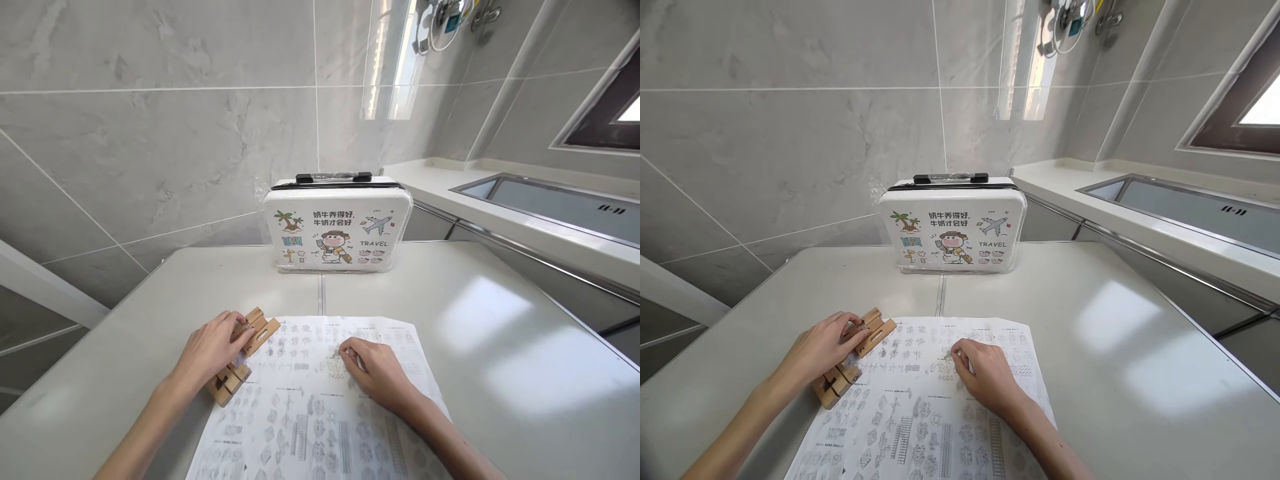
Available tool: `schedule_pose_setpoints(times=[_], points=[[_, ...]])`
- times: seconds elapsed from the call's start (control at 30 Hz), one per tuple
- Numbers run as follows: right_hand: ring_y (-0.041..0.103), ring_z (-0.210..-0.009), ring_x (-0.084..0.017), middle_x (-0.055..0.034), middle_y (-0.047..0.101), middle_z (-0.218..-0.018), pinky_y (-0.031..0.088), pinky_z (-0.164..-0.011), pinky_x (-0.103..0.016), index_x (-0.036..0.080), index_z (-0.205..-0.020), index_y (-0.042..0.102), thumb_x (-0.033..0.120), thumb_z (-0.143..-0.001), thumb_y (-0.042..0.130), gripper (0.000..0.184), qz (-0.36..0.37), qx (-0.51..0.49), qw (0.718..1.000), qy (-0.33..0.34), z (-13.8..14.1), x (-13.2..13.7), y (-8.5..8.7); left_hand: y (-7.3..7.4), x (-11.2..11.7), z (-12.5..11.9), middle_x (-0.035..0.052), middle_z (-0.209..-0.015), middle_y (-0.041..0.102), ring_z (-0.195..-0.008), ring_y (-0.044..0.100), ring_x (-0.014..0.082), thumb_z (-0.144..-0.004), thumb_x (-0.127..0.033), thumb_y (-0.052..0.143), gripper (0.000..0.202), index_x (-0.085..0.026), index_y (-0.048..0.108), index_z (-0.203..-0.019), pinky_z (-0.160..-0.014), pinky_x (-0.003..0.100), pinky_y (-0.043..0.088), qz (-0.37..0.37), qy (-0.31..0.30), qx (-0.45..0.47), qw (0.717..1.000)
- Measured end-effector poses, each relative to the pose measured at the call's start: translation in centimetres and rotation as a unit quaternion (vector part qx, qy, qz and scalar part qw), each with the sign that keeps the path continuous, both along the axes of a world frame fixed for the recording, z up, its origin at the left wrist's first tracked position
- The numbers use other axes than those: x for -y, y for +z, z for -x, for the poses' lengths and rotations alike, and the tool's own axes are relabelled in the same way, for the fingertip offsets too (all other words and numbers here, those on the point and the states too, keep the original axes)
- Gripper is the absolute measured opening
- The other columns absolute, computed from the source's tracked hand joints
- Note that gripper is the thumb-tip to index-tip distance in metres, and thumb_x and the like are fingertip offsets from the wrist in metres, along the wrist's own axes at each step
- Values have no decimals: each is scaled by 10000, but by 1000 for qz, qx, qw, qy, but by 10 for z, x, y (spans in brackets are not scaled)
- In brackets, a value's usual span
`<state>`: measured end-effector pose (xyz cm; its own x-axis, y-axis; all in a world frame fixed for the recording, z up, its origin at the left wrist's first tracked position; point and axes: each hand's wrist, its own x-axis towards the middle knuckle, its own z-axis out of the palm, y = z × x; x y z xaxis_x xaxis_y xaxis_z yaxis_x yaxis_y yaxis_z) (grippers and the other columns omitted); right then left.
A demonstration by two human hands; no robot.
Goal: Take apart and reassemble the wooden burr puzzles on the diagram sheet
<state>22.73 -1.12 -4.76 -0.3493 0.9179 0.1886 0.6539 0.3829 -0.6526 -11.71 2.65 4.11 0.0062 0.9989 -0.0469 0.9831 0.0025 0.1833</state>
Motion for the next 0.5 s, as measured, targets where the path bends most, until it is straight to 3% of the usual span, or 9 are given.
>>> schedule_pose_setpoints(times=[0.3,0.5], points=[[577,-606,-151,23,676,-731,354,-599,-269,236,-971,665,247,-1042,451,225,4,-9,1000,5,4,-6,1,4,-7,-7,119,-998,803,-839,740,340,-880,-596,514,403,-249,719,-881,-654,367,427,10,-10,-48,999],[608,-630,-154,19,717,-770,358,-609,-264,235,-970,672,203,-1023,469,212,9,-18,1000,5,8,-8,4,8,-15,-10,91,-718,757,-642,700,306,-834,-612,569,391,-252,682,-733,-572,340,384,30,-12,-68,997]])
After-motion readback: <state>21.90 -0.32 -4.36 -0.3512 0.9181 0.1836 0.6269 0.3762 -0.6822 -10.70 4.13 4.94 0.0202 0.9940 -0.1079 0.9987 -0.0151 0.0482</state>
